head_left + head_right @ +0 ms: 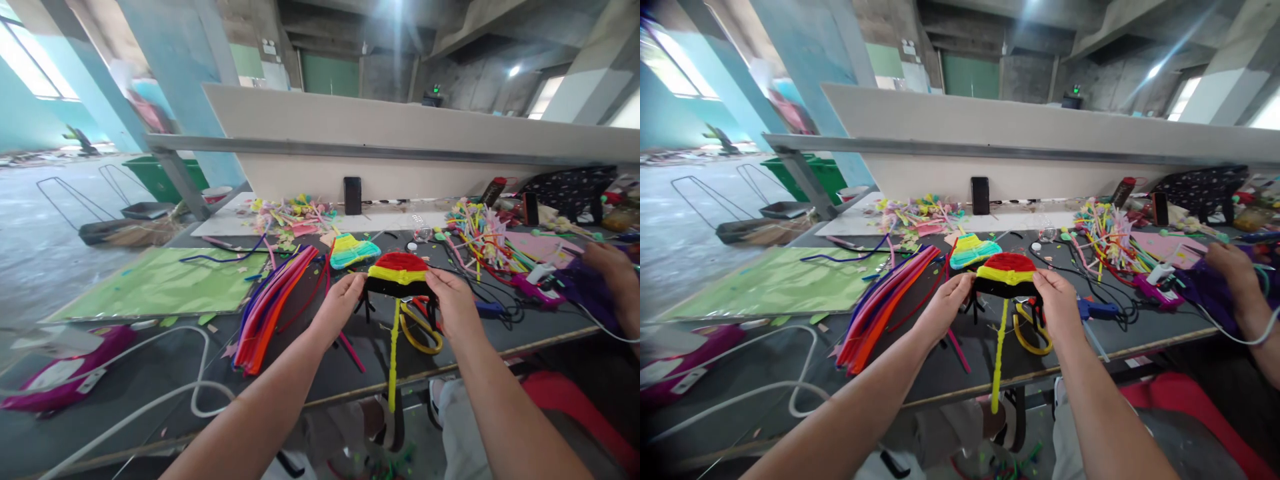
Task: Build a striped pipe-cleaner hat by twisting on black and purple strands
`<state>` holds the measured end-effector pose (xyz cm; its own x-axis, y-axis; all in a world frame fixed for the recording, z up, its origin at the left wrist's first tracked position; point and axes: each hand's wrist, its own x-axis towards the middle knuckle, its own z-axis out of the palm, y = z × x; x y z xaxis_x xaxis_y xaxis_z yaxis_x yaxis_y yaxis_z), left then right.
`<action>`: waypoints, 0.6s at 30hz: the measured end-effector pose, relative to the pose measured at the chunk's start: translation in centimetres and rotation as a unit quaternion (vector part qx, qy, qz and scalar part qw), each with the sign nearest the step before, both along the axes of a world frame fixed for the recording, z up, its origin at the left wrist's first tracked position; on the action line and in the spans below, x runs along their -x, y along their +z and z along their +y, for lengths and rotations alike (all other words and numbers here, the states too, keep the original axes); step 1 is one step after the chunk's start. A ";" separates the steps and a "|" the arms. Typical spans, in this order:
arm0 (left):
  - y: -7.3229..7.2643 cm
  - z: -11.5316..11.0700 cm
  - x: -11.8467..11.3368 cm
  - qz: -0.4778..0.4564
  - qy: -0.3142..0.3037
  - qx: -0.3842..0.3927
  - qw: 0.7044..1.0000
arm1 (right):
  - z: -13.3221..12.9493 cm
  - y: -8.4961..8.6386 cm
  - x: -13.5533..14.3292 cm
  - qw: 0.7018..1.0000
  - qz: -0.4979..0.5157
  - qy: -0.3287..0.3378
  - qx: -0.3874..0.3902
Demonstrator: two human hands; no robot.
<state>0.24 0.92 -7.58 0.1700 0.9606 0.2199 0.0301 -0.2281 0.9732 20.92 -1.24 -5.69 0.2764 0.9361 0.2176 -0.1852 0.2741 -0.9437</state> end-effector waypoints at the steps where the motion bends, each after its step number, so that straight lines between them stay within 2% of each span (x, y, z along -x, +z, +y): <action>1: 0.0 0.0 0.0 -0.019 -0.010 0.005 1.000 | 0.0 -0.1 0.1 1.000 -0.005 0.009 0.005; 3: 0.0 0.1 -0.1 -0.047 -0.025 0.025 0.998 | 0.0 -0.3 0.3 0.999 -0.005 0.034 0.016; 5: 0.0 0.0 -0.2 -0.081 -0.011 0.038 0.996 | 0.0 -0.3 0.4 0.997 0.014 0.064 0.034; 10: 0.2 0.2 0.1 -0.181 0.034 0.028 0.982 | 0.1 -0.5 0.0 0.992 0.048 0.061 0.097; 12: 0.3 0.3 0.2 -0.204 0.034 0.040 0.978 | 0.1 -0.7 -0.2 0.992 0.008 0.066 0.106; 15: 0.3 0.3 0.2 -0.216 0.036 0.047 0.975 | -0.2 -0.8 -0.3 0.992 -0.090 0.052 0.068; 18: 0.3 0.2 0.1 -0.215 0.047 0.049 0.974 | -0.9 -0.6 0.0 0.969 -0.245 0.000 0.025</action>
<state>0.14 1.12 -7.23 -0.0073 0.9876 0.1567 -0.3680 -0.1484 0.9179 20.89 -2.14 -6.27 0.1517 0.9490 0.2764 0.2894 0.2248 -0.9305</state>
